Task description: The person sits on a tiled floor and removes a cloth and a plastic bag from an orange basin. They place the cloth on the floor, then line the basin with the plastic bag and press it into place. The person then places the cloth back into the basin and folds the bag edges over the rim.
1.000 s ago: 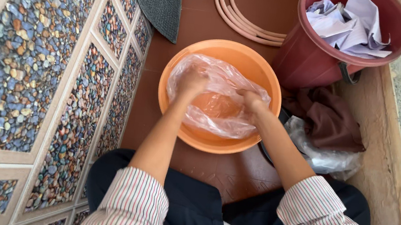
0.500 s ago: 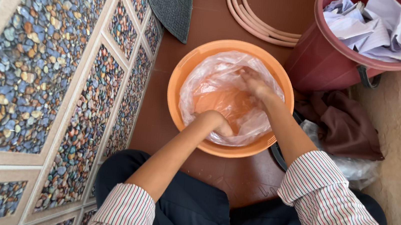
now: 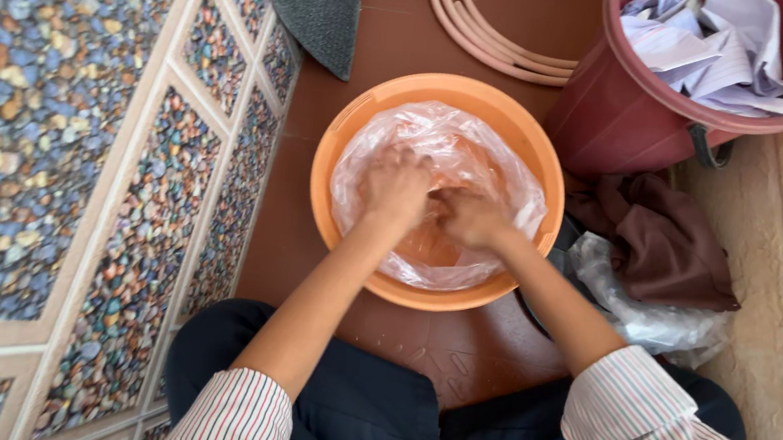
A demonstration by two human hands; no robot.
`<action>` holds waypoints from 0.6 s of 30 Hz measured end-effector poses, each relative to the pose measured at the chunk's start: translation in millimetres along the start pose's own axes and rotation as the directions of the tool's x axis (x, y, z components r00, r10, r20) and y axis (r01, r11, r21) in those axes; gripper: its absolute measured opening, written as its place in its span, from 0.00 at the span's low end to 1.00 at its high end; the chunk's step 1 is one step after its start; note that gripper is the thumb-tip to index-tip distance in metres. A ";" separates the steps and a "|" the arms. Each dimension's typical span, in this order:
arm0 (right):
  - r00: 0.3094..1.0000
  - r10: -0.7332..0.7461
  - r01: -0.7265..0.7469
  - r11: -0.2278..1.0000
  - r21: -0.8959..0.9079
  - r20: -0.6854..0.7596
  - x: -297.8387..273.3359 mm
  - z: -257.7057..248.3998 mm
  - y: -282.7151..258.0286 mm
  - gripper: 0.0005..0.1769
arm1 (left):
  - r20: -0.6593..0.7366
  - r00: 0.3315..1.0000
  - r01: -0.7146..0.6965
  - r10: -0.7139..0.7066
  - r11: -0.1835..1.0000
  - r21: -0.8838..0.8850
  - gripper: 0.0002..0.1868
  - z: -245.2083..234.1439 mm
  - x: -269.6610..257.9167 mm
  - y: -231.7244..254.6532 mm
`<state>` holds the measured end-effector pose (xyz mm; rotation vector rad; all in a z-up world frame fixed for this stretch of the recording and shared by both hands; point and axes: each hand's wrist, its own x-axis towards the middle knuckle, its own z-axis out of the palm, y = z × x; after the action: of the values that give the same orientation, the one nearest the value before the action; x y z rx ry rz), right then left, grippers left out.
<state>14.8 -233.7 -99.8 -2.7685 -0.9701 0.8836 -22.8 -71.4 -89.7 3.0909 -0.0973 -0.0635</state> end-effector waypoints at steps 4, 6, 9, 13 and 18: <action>0.987 0.139 -0.140 0.990 0.015 0.077 -20.2 -0.9 -22.1 0.44 | -0.110 0.993 -0.041 0.047 0.998 0.052 0.40 10.3 23.0 -14.6; 0.986 0.108 -0.114 0.993 0.043 0.130 -23.4 1.2 -27.3 0.41 | 0.003 0.999 -0.033 0.033 0.995 0.092 0.43 14.0 27.4 -22.5; 0.986 0.037 -0.049 0.996 0.074 0.160 -28.0 9.2 -22.0 0.36 | 0.073 0.997 -0.025 0.014 0.989 0.144 0.42 15.8 25.5 -24.2; 0.998 -0.004 -0.008 0.977 0.212 0.056 -22.9 17.7 -7.7 0.42 | 0.166 0.986 -0.027 0.020 0.999 0.040 0.39 1.2 15.6 -17.5; 0.977 -0.036 0.152 0.807 0.571 -0.210 14.0 6.9 21.6 0.47 | 0.417 0.909 0.111 -0.016 0.972 -0.205 0.45 -27.2 10.7 7.9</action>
<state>31.7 -243.4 -117.9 -2.2025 -0.6499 0.7278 -11.5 -78.7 -62.6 2.8004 -0.0020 -0.6843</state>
